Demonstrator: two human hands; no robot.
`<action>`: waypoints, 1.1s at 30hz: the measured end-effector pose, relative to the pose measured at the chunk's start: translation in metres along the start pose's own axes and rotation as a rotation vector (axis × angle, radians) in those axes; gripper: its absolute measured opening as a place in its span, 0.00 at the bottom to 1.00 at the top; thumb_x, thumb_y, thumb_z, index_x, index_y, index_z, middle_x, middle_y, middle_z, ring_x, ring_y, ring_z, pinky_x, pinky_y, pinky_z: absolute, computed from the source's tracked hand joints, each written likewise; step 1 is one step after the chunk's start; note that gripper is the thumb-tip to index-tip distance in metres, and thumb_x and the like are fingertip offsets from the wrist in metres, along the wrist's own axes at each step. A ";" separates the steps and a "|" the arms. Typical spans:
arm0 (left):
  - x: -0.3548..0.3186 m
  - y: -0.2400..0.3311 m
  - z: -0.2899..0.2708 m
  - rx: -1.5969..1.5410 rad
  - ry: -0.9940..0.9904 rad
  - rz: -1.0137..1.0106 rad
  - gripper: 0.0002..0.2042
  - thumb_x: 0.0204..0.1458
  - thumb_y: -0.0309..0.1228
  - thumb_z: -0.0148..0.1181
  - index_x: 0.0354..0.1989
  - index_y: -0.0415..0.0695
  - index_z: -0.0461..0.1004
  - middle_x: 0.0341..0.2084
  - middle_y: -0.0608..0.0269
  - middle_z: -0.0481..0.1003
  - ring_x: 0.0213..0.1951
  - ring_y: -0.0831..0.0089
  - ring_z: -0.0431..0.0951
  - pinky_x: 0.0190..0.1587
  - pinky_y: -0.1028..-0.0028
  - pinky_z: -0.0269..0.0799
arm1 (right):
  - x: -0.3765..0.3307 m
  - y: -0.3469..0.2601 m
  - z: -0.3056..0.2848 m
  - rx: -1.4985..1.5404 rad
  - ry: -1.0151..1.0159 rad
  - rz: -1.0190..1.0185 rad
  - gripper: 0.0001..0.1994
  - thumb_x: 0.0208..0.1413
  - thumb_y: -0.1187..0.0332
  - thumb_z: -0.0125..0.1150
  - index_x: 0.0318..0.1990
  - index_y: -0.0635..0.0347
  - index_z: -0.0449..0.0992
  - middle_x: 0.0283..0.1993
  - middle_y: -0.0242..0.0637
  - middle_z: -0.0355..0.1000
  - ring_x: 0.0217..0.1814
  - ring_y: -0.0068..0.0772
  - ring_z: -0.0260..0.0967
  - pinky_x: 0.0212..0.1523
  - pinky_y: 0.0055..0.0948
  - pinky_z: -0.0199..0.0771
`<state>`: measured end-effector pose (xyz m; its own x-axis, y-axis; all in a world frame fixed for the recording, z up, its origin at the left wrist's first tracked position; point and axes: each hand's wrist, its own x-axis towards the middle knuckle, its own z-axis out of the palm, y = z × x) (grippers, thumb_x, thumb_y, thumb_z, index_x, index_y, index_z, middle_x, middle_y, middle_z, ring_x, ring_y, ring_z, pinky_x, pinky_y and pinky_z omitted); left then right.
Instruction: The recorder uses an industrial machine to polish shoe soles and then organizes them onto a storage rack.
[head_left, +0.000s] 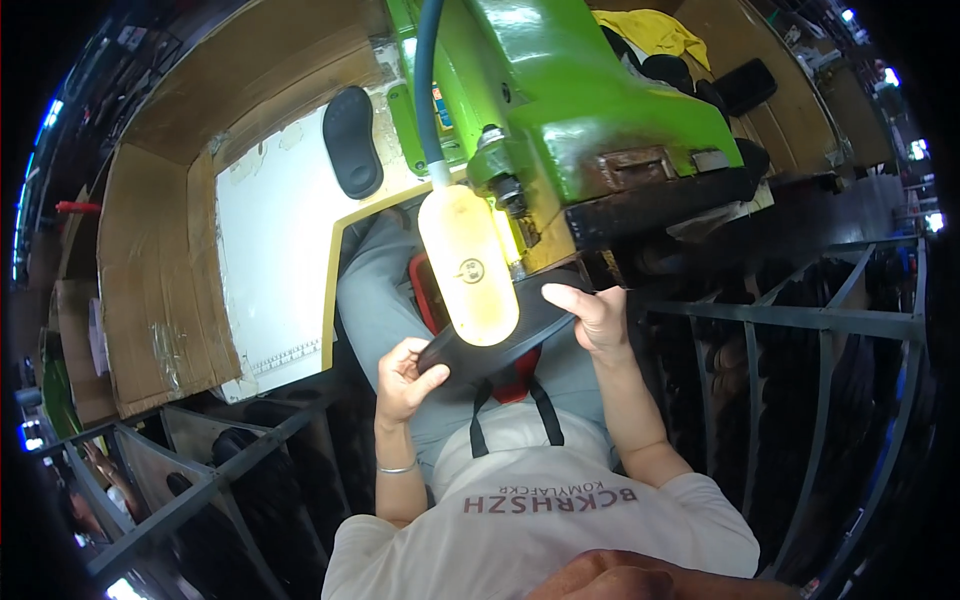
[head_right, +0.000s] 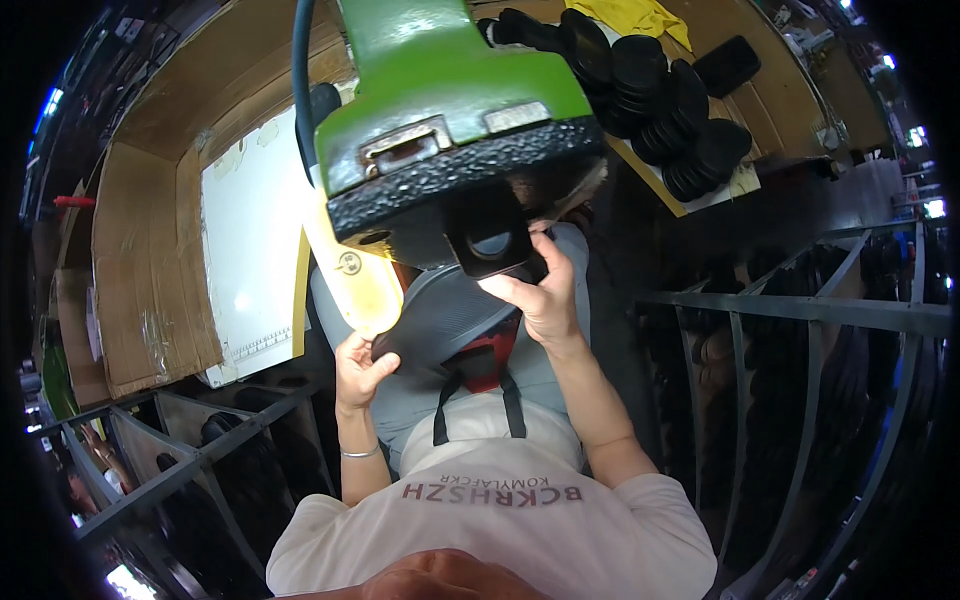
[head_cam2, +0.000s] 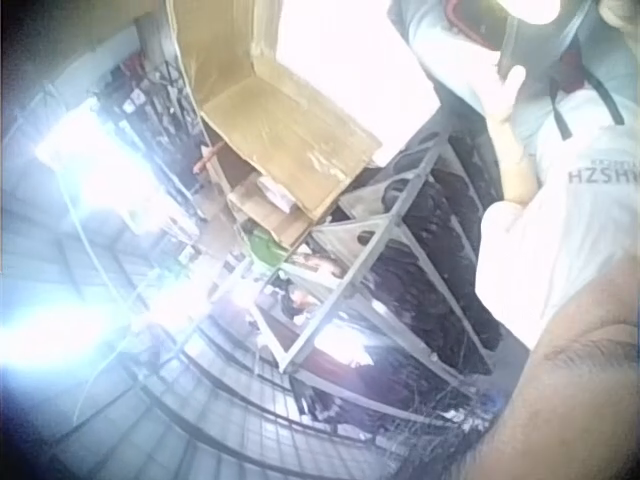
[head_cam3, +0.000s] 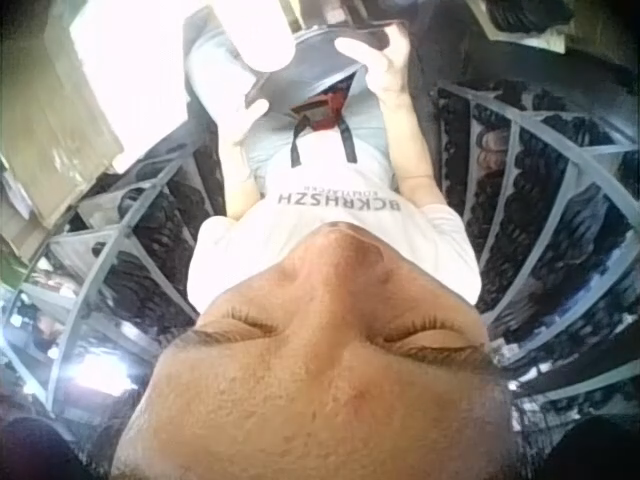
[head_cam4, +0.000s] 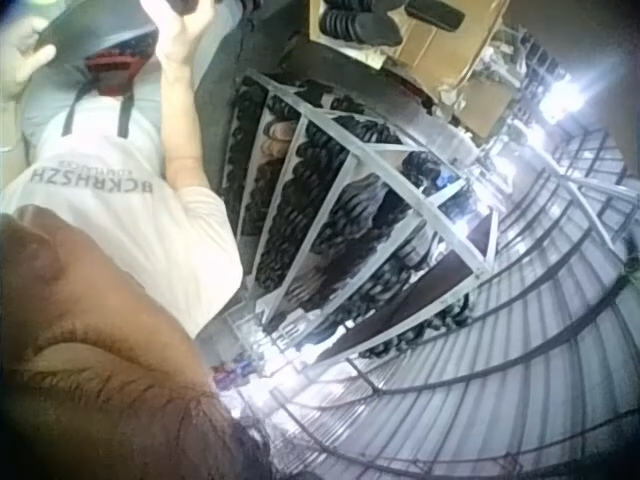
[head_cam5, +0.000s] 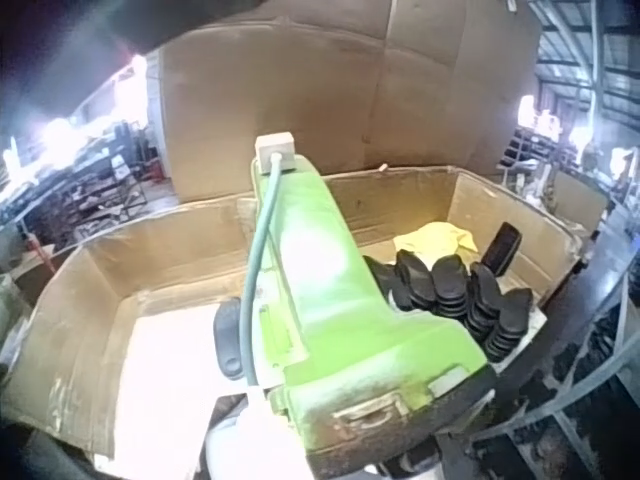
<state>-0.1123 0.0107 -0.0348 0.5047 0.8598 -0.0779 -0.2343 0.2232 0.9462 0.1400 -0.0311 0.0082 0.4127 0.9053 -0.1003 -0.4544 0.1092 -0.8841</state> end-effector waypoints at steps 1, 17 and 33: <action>-0.001 0.002 0.003 -0.012 -0.059 -0.085 0.12 0.44 0.18 0.63 0.38 0.34 0.71 0.33 0.60 0.75 0.36 0.79 0.74 0.42 0.78 0.69 | 0.002 -0.001 0.003 -0.015 -0.016 0.008 0.18 0.38 0.82 0.65 0.41 0.64 0.72 0.38 0.31 0.72 0.39 0.20 0.69 0.41 0.20 0.69; 0.049 -0.017 0.098 0.123 0.119 0.210 0.14 0.48 0.17 0.59 0.44 0.36 0.67 0.35 0.61 0.73 0.36 0.79 0.73 0.42 0.81 0.70 | -0.125 0.036 -0.056 -0.240 -0.090 0.391 0.21 0.45 0.74 0.65 0.47 0.72 0.68 0.45 0.40 0.71 0.46 0.28 0.69 0.49 0.26 0.68; 0.065 0.018 0.070 0.181 -0.041 0.136 0.16 0.44 0.18 0.64 0.43 0.34 0.72 0.36 0.64 0.74 0.37 0.79 0.74 0.42 0.79 0.70 | 0.008 -0.045 -0.066 -0.144 0.127 -0.170 0.09 0.53 0.74 0.56 0.42 0.63 0.68 0.36 0.31 0.69 0.36 0.16 0.66 0.40 0.16 0.66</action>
<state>-0.0259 0.0382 -0.0011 0.5130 0.8560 0.0639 -0.1512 0.0168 0.9884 0.2163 -0.0559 0.0171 0.5734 0.8193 0.0070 -0.2566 0.1877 -0.9481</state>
